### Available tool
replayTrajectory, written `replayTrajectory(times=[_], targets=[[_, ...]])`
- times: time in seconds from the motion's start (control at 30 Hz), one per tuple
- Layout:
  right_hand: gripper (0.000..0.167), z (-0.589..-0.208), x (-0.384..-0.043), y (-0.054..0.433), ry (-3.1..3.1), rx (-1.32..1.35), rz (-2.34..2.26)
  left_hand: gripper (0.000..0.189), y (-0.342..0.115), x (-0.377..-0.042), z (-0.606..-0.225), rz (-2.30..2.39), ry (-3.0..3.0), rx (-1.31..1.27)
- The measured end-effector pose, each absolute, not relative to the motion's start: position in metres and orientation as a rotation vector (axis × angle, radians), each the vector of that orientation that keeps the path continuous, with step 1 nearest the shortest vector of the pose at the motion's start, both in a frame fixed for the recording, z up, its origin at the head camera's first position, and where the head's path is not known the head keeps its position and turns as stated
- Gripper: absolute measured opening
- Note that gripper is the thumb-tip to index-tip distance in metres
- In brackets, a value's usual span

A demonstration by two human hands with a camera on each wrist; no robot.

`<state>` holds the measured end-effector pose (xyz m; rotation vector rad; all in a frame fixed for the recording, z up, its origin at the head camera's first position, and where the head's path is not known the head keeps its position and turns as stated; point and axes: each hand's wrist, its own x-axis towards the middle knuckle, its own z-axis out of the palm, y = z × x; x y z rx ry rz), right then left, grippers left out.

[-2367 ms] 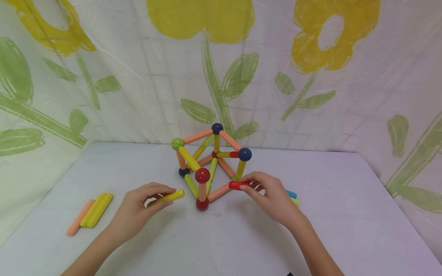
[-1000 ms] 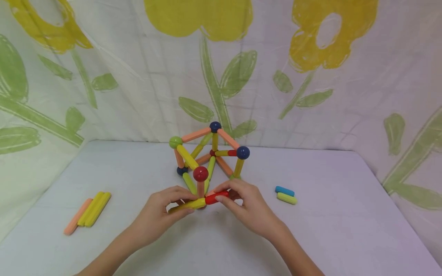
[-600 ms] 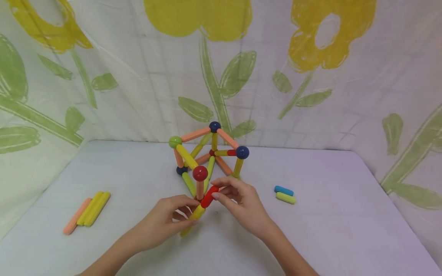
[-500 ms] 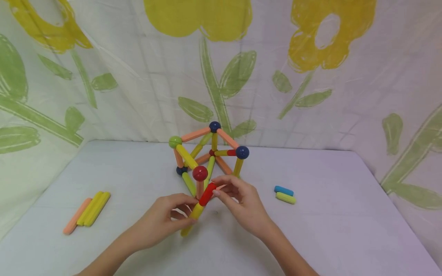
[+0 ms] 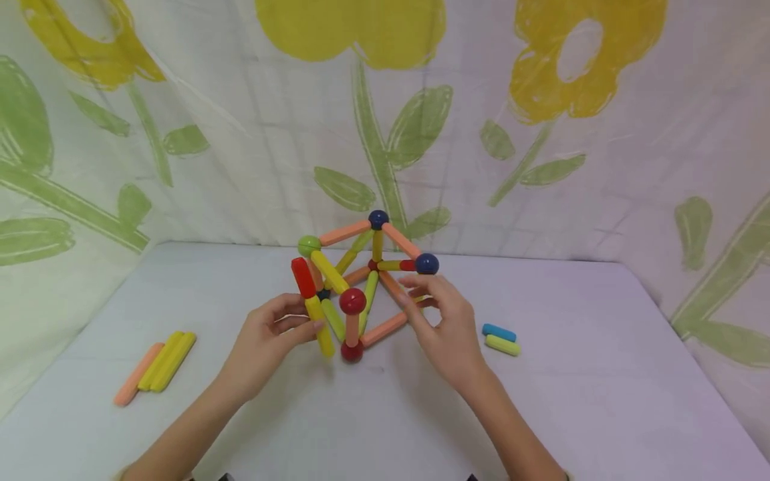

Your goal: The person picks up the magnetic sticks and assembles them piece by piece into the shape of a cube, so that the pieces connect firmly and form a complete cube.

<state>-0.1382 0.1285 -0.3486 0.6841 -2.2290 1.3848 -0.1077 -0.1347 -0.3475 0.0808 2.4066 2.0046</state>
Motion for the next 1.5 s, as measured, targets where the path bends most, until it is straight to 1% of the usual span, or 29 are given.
replayTrajectory(times=[0.13, 0.23, 0.4, 0.73, 1.17, 1.5], targets=[[0.023, -0.344, -0.153, 0.133, -2.133, 0.612, 1.288, 0.037, -0.133, -0.119, -0.355, 2.124, 2.292, -0.053], [0.02, -0.342, -0.163, 0.136, -2.117, 0.565, 1.194, 0.036, -0.13, -0.127, -0.361, 2.201, 2.231, -0.13], [0.022, -0.344, -0.171, 0.14, -2.166, 0.532, 1.121, 0.032, -0.123, -0.134, -0.372, 2.241, 2.212, -0.191], [0.023, -0.351, -0.176, 0.14, -2.21, 0.548, 1.17, 0.032, -0.117, -0.136, -0.391, 2.207, 2.312, -0.11], [0.024, -0.352, -0.176, 0.14, -2.202, 0.554, 1.181, 0.037, -0.114, -0.138, -0.39, 2.128, 2.396, -0.072], [0.023, -0.352, -0.176, 0.14, -2.198, 0.559, 1.192, 0.037, -0.113, -0.14, -0.389, 2.11, 2.398, -0.077]])
